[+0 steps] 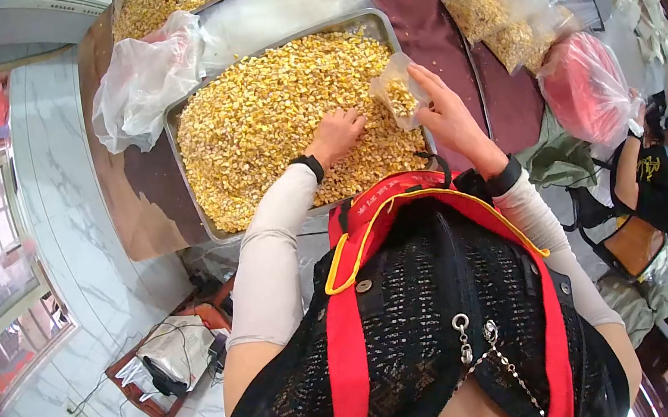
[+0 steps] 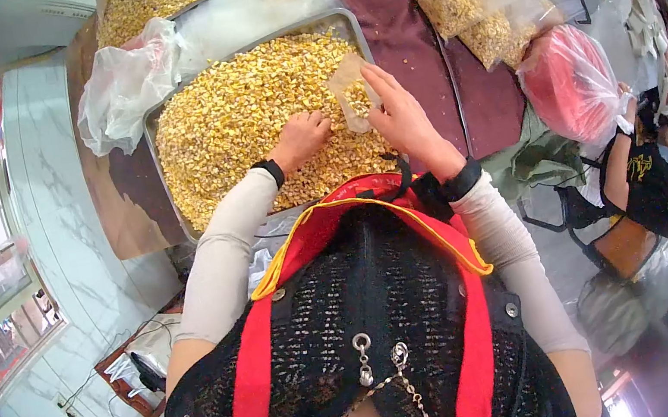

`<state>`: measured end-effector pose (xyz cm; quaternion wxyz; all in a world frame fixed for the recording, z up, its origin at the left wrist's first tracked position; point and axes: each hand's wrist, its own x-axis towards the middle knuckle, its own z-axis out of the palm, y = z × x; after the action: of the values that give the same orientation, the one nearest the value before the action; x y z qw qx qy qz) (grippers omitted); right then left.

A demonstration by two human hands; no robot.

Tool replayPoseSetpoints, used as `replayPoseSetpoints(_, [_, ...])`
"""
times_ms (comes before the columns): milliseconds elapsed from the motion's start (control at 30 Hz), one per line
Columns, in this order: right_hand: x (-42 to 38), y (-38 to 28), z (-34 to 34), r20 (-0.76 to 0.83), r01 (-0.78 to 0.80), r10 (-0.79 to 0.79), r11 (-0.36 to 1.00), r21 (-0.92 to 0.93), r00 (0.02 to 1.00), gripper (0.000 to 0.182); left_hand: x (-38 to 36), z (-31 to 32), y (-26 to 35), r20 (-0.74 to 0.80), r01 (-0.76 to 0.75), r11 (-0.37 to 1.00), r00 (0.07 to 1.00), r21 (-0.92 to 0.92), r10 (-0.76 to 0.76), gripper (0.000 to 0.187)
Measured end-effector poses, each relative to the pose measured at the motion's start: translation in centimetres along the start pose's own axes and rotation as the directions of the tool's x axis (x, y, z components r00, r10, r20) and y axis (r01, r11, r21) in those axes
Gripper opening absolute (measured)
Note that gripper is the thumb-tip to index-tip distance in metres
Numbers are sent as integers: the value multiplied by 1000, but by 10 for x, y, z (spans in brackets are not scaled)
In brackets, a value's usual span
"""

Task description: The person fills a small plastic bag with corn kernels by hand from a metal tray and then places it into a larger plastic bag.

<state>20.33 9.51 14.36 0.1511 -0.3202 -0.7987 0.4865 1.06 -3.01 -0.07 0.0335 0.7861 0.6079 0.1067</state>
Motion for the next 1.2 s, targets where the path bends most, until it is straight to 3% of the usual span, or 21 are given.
replayPoseSetpoints(33, [-1,4,1,-14,30,-31,999,-34,999,57,2,1,-3,-1,3,1000,1000,-1,-3,12])
replayPoseSetpoints(100, [0,7,1,-29,63,-65,996,-65,997,57,7,2,-11,118,211,973,973,-99,-199,19])
replayPoseSetpoints(133, [0,7,1,-34,63,-64,997,-38,997,57,9,4,-11,-30,285,948,956,-144,-292,20])
replayPoseSetpoints(167, [-1,7,2,-41,60,-61,998,-10,997,57,14,-3,-13,-27,281,949,957,-141,-288,20])
replayPoseSetpoints(200, [-1,7,2,-46,58,-58,998,-6,997,57,21,-16,-14,134,550,628,801,-550,-584,19])
replayPoseSetpoints(233, [0,6,1,-40,53,-54,998,-20,998,57,24,-23,-14,411,647,89,578,-758,-705,19])
replayPoseSetpoints(267, [0,4,1,-33,49,-50,998,-35,998,56,23,-24,-16,455,335,-312,575,-889,-680,19])
replayPoseSetpoints(300, [-1,0,0,-35,47,-48,998,-33,998,56,21,-26,-18,456,338,-311,575,-888,-679,19])
replayPoseSetpoints(333, [-1,-6,-1,-10,3,-3,1000,12,1000,56,17,-28,-22,550,110,-616,590,-780,-591,21])
replayPoseSetpoints(367, [-1,-10,-2,19,-40,39,998,56,999,56,18,-35,-22,605,-122,-832,631,-542,-486,23])
replayPoseSetpoints(433, [-1,-4,0,4,-2,2,1000,25,1000,56,25,-60,-10,572,-210,-840,648,-501,-503,26])
replayPoseSetpoints(500, [-2,1,3,-16,33,-33,999,-8,999,56,32,-72,-5,534,-319,-884,708,-341,-461,20])
replayPoseSetpoints(567, [-2,3,2,-36,61,-62,997,-39,997,56,39,-82,-2,543,-319,-881,697,-351,-469,21])
replayPoseSetpoints(633, [-3,0,1,-23,43,-43,999,-13,999,57,49,-93,1,452,-349,-887,767,-303,-456,25])
replayPoseSetpoints(833, [-6,-4,2,3,-12,13,1000,-4,1000,59,86,-137,33,325,-296,-832,819,-469,-474,28])
replayPoseSetpoints(933, [-6,-4,2,-13,12,-12,1000,-25,1000,59,102,-147,52,284,-288,-651,726,-702,-627,34])
replayPoseSetpoints(967, [-7,-4,2,-10,6,-6,1000,-13,1000,59,106,-144,57,284,-285,-652,728,-703,-624,34])
replayPoseSetpoints(1033, [-7,-7,1,-9,-2,2,1000,-1,1000,59,113,-135,64,165,-293,-470,679,-833,-715,32])
replayPoseSetpoints(1200, [-7,-4,0,-10,26,-26,1000,-3,1000,59,120,-124,74,33,-341,-343,665,-875,-746,27])
